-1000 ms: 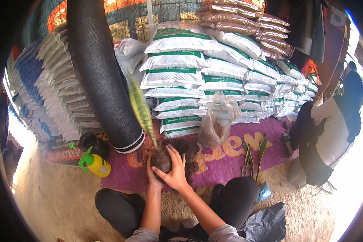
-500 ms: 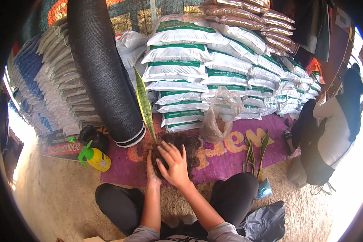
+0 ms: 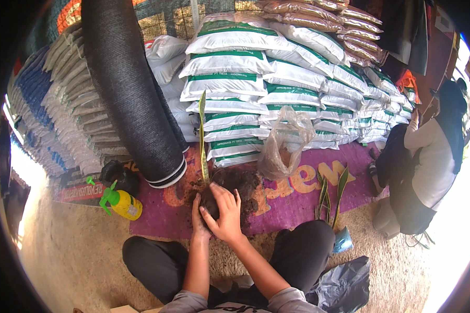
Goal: The person sits on the floor and packs soil around the root ball of a small potted plant. They repeatedly add soil and press it down by hand to secure the plant in place.
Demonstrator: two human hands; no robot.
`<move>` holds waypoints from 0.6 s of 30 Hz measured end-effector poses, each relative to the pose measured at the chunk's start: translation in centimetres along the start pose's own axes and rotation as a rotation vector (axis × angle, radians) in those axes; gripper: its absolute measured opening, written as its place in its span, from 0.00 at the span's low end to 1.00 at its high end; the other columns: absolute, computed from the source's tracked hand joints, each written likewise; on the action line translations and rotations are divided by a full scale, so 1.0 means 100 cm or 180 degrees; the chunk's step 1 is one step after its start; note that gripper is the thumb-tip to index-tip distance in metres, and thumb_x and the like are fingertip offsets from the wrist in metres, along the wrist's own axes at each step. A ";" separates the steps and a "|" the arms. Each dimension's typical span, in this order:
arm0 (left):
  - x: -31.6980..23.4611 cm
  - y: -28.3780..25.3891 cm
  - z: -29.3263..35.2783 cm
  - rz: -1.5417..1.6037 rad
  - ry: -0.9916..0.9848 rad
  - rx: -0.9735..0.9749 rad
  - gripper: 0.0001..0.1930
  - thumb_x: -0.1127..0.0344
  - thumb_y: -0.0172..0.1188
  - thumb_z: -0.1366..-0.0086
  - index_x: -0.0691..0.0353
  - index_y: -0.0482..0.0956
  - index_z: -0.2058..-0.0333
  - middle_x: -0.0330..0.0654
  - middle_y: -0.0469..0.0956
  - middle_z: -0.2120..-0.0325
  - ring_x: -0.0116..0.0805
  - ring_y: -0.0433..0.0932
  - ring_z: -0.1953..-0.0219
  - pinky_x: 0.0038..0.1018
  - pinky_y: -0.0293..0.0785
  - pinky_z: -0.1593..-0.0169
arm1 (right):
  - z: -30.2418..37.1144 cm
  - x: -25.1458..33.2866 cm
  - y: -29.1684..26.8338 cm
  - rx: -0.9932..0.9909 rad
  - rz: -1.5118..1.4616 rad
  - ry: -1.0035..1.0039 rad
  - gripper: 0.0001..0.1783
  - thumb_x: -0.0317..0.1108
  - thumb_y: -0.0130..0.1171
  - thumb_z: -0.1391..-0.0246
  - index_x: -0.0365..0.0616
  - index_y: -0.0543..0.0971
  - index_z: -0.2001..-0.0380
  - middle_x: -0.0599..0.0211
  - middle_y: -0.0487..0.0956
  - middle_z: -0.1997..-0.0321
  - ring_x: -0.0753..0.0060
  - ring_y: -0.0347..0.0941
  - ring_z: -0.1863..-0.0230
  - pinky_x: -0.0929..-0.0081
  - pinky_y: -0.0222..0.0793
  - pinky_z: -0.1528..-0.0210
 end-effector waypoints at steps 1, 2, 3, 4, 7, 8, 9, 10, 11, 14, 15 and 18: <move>0.001 0.001 0.000 -0.0036 -0.0053 0.0042 0.23 0.49 0.46 0.35 0.63 0.69 0.52 0.42 0.73 0.58 0.32 0.73 0.56 0.29 0.72 0.52 | 0.000 -0.001 0.001 -0.0005 -0.0045 -0.0032 0.30 0.43 0.58 0.53 0.41 0.69 0.48 0.57 0.70 0.46 0.56 0.63 0.43 0.51 0.45 0.38; 0.000 0.000 0.000 -0.0072 -0.0104 0.0083 0.22 0.49 0.47 0.35 0.63 0.69 0.53 0.42 0.73 0.59 0.32 0.74 0.57 0.29 0.72 0.53 | 0.001 -0.002 0.002 -0.0008 -0.0091 -0.0065 0.29 0.42 0.58 0.53 0.41 0.69 0.48 0.57 0.70 0.46 0.56 0.63 0.43 0.51 0.46 0.38; -0.001 -0.001 0.001 -0.0113 -0.0149 0.0112 0.22 0.50 0.47 0.35 0.63 0.69 0.54 0.41 0.73 0.60 0.31 0.74 0.58 0.28 0.72 0.54 | 0.001 -0.002 0.004 -0.0006 -0.0150 -0.0095 0.28 0.41 0.57 0.53 0.41 0.69 0.49 0.57 0.70 0.46 0.56 0.64 0.43 0.52 0.47 0.38; -0.001 -0.008 -0.001 -0.0262 -0.0070 0.0078 0.20 0.50 0.48 0.36 0.62 0.70 0.56 0.40 0.73 0.62 0.30 0.74 0.60 0.26 0.73 0.57 | 0.002 -0.004 0.004 -0.0053 -0.0274 -0.0056 0.27 0.41 0.57 0.54 0.41 0.70 0.50 0.57 0.70 0.46 0.56 0.64 0.44 0.52 0.47 0.39; 0.000 -0.016 -0.003 -0.0276 -0.0053 -0.0060 0.21 0.50 0.46 0.35 0.63 0.69 0.54 0.42 0.73 0.59 0.32 0.74 0.57 0.29 0.73 0.54 | 0.002 -0.007 0.008 0.0046 -0.0305 0.0004 0.28 0.41 0.57 0.53 0.41 0.70 0.48 0.57 0.70 0.46 0.56 0.63 0.43 0.51 0.46 0.38; 0.000 -0.016 -0.003 -0.0215 -0.0036 -0.0070 0.23 0.48 0.46 0.35 0.62 0.68 0.52 0.43 0.72 0.57 0.34 0.73 0.55 0.30 0.71 0.52 | 0.001 -0.007 0.009 0.0124 -0.0128 -0.0022 0.29 0.42 0.57 0.53 0.41 0.69 0.48 0.56 0.69 0.46 0.55 0.63 0.43 0.51 0.46 0.38; -0.002 -0.011 -0.001 -0.0160 -0.0026 -0.0092 0.26 0.46 0.45 0.36 0.62 0.67 0.50 0.44 0.72 0.55 0.36 0.73 0.53 0.32 0.70 0.50 | -0.003 -0.004 0.009 0.0205 0.0043 -0.0035 0.30 0.43 0.58 0.53 0.41 0.69 0.47 0.55 0.69 0.46 0.54 0.63 0.42 0.50 0.45 0.37; -0.005 -0.006 0.001 -0.0104 -0.0015 -0.0116 0.28 0.44 0.44 0.36 0.62 0.67 0.49 0.45 0.71 0.53 0.38 0.72 0.51 0.34 0.69 0.48 | -0.006 -0.002 0.010 0.0288 0.0214 -0.0048 0.31 0.43 0.59 0.54 0.41 0.69 0.47 0.55 0.69 0.45 0.53 0.62 0.42 0.50 0.44 0.37; -0.010 0.000 0.003 -0.0224 0.0051 -0.0153 0.28 0.44 0.44 0.36 0.62 0.66 0.48 0.45 0.70 0.52 0.38 0.71 0.51 0.34 0.68 0.47 | -0.008 -0.003 0.006 0.0166 0.0000 0.0087 0.33 0.44 0.60 0.55 0.40 0.68 0.46 0.54 0.69 0.45 0.52 0.62 0.42 0.51 0.45 0.37; -0.028 0.023 0.012 -0.0356 0.0283 0.0024 0.28 0.44 0.43 0.35 0.62 0.66 0.47 0.46 0.70 0.50 0.39 0.70 0.49 0.35 0.67 0.46 | -0.012 -0.012 0.001 -0.0108 -0.0865 0.0451 0.40 0.40 0.69 0.64 0.38 0.67 0.46 0.50 0.69 0.47 0.51 0.64 0.43 0.60 0.56 0.40; -0.031 0.016 0.011 -0.0448 0.0447 -0.0100 0.27 0.46 0.42 0.34 0.62 0.66 0.47 0.45 0.70 0.50 0.38 0.71 0.50 0.35 0.67 0.46 | -0.010 -0.017 0.003 -0.0176 -0.1040 0.0497 0.40 0.37 0.69 0.65 0.38 0.66 0.46 0.51 0.69 0.47 0.53 0.65 0.44 0.62 0.58 0.41; -0.040 0.018 0.013 -0.0575 0.0731 -0.0303 0.25 0.49 0.40 0.32 0.62 0.66 0.46 0.44 0.70 0.50 0.37 0.70 0.50 0.34 0.67 0.47 | -0.004 -0.035 0.013 -0.0343 -0.1639 0.0645 0.41 0.29 0.70 0.68 0.36 0.66 0.46 0.52 0.70 0.50 0.57 0.69 0.47 0.67 0.63 0.45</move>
Point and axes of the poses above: each hand's wrist, its own z-axis away from the middle knuckle, its own y-axis out of the palm, x = y × z, the point moved 7 cm from there along -z, towards the middle knuckle
